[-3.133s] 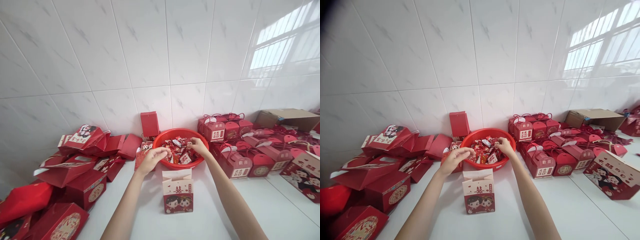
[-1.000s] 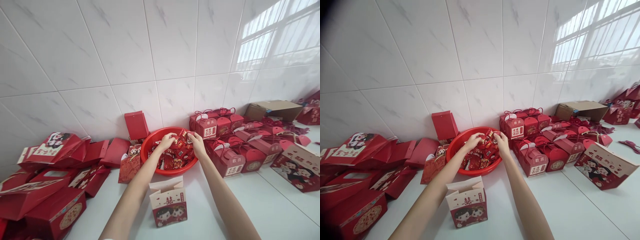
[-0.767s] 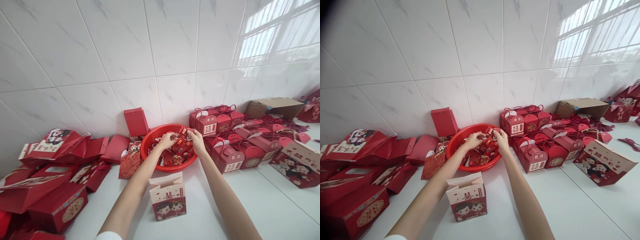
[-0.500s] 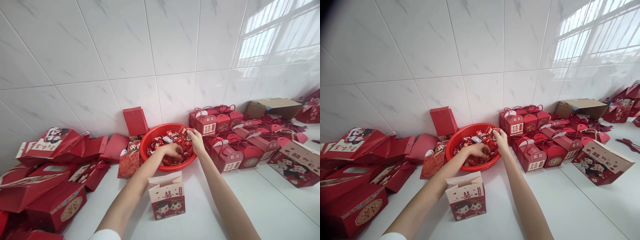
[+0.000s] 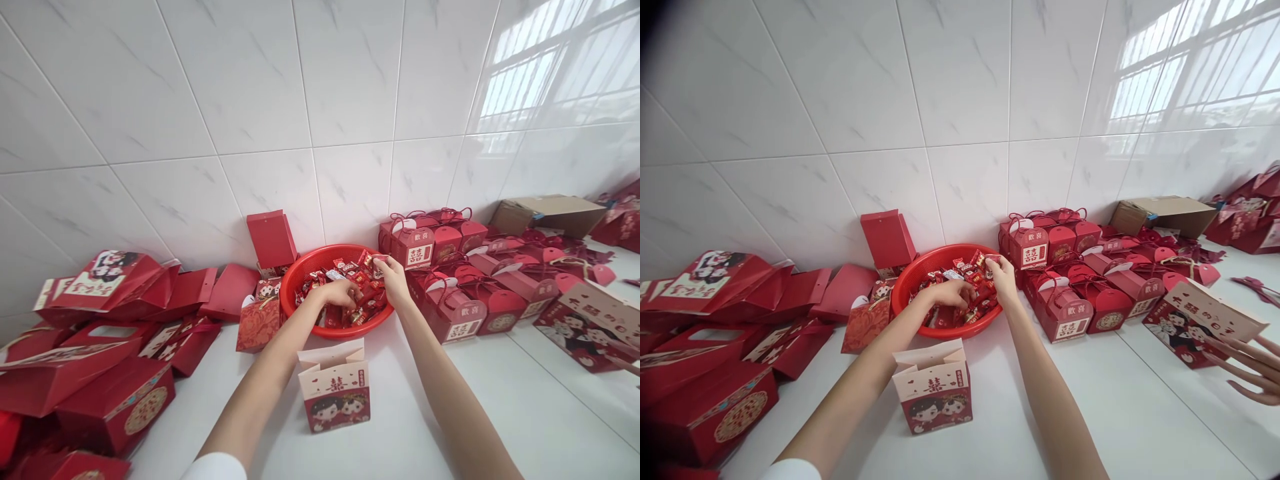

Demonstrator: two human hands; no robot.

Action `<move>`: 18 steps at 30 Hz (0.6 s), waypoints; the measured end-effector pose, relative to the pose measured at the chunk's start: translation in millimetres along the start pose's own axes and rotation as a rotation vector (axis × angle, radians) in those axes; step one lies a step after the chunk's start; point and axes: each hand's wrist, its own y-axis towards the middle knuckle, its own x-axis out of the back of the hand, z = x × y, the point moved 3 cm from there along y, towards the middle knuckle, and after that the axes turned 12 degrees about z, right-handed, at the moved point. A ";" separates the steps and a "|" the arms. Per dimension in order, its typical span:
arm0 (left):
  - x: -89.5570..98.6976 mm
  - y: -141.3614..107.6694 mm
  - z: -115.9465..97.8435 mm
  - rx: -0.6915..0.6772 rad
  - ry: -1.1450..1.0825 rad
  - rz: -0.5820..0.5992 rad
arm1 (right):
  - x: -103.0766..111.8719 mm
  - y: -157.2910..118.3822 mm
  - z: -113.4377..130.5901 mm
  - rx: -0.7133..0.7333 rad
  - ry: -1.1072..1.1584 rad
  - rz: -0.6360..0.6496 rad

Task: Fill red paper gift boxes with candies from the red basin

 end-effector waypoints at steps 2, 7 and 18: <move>6.8 -0.7 4.1 -0.025 -0.042 -0.073 | 0.1 0.2 0.0 0.000 -0.007 0.002; 15.9 0.8 7.8 -0.088 -0.095 -0.244 | -0.3 0.2 0.6 -0.004 -0.017 0.016; 9.7 4.5 4.6 -0.112 -0.036 -0.228 | -1.0 -1.1 0.6 -0.013 -0.021 0.026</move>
